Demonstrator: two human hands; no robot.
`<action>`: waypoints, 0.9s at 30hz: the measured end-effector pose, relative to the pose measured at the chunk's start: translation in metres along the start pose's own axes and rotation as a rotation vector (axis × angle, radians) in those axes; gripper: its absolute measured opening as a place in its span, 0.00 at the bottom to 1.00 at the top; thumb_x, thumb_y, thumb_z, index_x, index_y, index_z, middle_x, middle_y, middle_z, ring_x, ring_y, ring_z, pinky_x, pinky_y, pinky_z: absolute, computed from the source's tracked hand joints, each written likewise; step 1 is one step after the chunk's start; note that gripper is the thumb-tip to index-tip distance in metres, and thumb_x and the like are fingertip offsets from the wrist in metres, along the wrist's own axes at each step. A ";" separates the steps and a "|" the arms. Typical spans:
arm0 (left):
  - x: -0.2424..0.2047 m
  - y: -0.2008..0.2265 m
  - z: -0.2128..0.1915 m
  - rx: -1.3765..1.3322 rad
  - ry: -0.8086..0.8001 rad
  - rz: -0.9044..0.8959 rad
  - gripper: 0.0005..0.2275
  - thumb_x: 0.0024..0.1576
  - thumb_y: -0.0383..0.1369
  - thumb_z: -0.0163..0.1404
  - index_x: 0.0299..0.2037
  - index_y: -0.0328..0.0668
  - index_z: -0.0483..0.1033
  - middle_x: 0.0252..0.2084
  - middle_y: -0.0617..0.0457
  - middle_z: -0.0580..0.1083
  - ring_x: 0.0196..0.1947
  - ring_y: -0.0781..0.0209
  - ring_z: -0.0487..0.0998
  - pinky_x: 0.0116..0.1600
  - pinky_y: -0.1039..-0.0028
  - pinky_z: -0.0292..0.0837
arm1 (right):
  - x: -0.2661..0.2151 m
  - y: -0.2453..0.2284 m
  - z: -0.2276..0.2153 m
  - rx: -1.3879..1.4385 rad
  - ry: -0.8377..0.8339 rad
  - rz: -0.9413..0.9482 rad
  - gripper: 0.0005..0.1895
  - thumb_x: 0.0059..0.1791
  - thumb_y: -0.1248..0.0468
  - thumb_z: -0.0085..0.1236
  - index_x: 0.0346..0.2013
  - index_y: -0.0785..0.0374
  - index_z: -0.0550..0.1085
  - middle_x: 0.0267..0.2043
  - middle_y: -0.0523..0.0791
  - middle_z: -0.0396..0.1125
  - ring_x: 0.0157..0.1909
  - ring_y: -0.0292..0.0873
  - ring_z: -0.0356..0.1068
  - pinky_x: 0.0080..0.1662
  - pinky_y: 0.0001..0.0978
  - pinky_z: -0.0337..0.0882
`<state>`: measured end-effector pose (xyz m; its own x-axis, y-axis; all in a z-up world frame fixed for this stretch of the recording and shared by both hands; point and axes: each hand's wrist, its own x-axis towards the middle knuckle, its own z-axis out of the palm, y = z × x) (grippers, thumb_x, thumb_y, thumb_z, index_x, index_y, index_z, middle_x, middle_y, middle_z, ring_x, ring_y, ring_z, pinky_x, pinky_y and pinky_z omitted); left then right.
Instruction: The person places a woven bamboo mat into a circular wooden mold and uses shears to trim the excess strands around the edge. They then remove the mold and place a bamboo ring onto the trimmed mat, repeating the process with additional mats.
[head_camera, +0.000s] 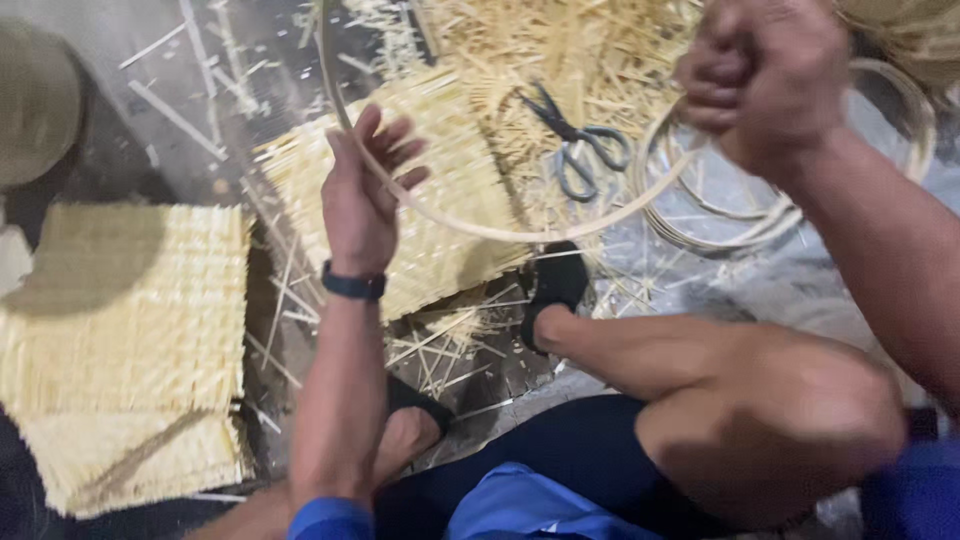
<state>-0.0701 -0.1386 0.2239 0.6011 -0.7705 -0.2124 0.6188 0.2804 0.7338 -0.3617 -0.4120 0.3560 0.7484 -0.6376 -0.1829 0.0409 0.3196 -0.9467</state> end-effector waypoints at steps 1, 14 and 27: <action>0.001 0.005 -0.001 -0.098 -0.012 0.034 0.25 0.64 0.52 0.45 0.58 0.38 0.73 0.42 0.51 0.76 0.39 0.61 0.78 0.40 0.74 0.76 | 0.014 0.005 0.016 -0.005 -0.051 0.046 0.18 0.63 0.52 0.43 0.34 0.57 0.61 0.25 0.38 0.48 0.26 0.33 0.45 0.29 0.27 0.50; -0.025 -0.006 -0.088 -0.486 0.118 0.041 0.23 0.64 0.51 0.46 0.50 0.37 0.79 0.25 0.56 0.68 0.24 0.65 0.66 0.29 0.74 0.61 | 0.118 0.145 0.060 0.204 -0.078 0.145 0.23 0.62 0.45 0.53 0.43 0.63 0.73 0.25 0.38 0.55 0.27 0.35 0.53 0.31 0.30 0.55; -0.058 0.016 -0.041 0.231 0.057 -0.332 0.19 0.62 0.46 0.52 0.30 0.35 0.80 0.15 0.63 0.64 0.13 0.73 0.59 0.20 0.80 0.51 | 0.070 0.093 0.200 -1.533 -0.336 -1.443 0.30 0.41 0.40 0.55 0.46 0.60 0.72 0.35 0.44 0.68 0.39 0.43 0.70 0.45 0.45 0.72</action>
<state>-0.0745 -0.0660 0.2215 0.4193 -0.7624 -0.4929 0.6577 -0.1191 0.7438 -0.1734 -0.2869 0.3087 0.7605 0.3225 0.5636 0.2433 -0.9462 0.2131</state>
